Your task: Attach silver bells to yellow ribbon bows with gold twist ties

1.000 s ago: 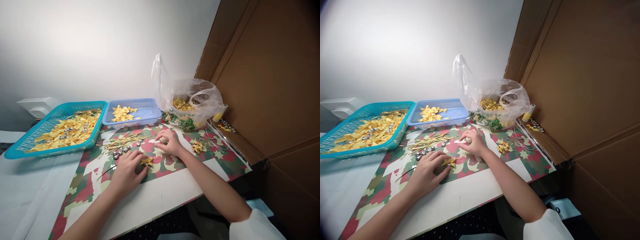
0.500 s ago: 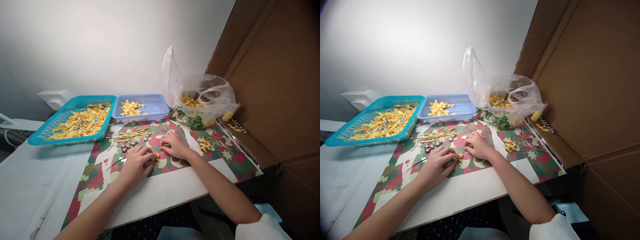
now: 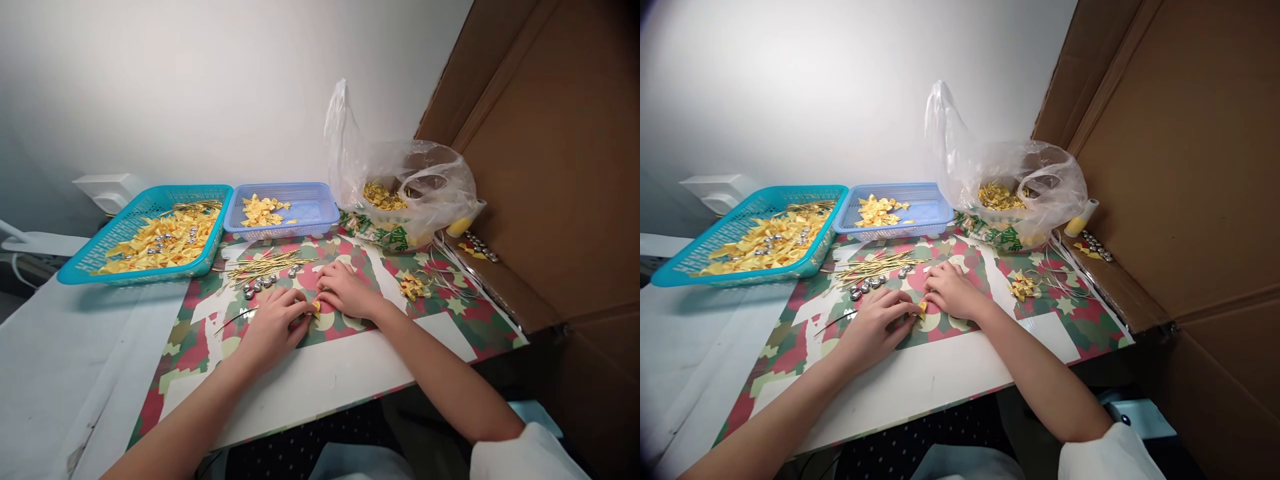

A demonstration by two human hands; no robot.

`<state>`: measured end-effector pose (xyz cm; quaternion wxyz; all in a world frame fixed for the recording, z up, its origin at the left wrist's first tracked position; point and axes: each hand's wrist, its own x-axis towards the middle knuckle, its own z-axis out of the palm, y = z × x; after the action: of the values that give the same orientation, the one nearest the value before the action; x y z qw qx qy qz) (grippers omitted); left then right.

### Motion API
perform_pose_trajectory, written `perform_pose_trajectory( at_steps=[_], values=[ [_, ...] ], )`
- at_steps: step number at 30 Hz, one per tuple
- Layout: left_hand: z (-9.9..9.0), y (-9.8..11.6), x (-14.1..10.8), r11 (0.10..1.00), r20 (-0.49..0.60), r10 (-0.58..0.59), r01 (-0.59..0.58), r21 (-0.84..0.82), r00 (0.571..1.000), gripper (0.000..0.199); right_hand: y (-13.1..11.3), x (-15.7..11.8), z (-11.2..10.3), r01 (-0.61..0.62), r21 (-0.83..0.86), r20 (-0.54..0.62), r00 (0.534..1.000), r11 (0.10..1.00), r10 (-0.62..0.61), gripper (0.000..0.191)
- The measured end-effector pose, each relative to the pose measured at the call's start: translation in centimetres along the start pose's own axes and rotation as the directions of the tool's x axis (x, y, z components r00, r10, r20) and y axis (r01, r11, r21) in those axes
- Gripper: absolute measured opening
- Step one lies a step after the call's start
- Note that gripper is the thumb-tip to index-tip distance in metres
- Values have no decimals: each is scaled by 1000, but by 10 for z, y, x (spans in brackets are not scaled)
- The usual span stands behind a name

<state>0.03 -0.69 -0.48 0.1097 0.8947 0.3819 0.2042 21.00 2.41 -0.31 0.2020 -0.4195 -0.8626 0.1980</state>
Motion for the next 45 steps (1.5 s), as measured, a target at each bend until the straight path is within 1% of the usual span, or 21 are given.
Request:
perform_pose_trajectory(
  at_steps=[2, 9, 16, 19, 25, 27, 29, 33, 36, 39, 45],
  values=[
    [0, 0, 1, 1000, 3, 0, 0, -7, 1000, 21, -2, 2, 3, -9, -38, -2, 1000, 999, 9, 12],
    [1, 1, 2, 1000, 26, -13, 14, -28, 1000, 21, -1, 6, 14, 23, -172, -24, 999, 985, -27, 15],
    [-1, 2, 2, 997, 38, -30, 32, -72, 999, 17, 1, 6, 12, -2, -246, -76, 997, 969, -17, 16],
    [-1, 3, 0, 995, 31, -52, 54, -82, 998, 16, 3, 6, 9, -20, -208, -126, 992, 978, -7, 13],
    [0, 2, -1, 990, -37, -99, 95, -105, 994, 31, 6, 3, 2, -14, 26, -297, 955, 1000, 21, 6],
    [-1, 2, 0, 992, -51, -95, 90, -91, 994, 30, 5, 0, -1, 14, 72, -291, 957, 997, 8, 4],
    [-4, 3, 1, 993, -55, -94, 90, -79, 994, 25, 2, -2, -3, 48, 86, -250, 968, 995, -25, 8],
    [-8, 5, 2, 992, -51, -109, 105, -64, 993, 14, -2, -4, -2, 120, 56, -157, 981, 991, -110, 9],
    [-8, 6, 2, 993, -32, -108, 106, -59, 994, 12, -2, -3, 2, 140, 40, -110, 985, 989, -135, 10],
    [-6, 5, 2, 992, -16, -113, 112, -58, 993, 11, 0, -3, 5, 139, 36, -106, 985, 990, -135, 9],
    [-5, 4, 1, 992, -11, -112, 111, -62, 994, 9, 1, -2, 7, 136, 50, -154, 980, 989, -127, 7]
  ],
)
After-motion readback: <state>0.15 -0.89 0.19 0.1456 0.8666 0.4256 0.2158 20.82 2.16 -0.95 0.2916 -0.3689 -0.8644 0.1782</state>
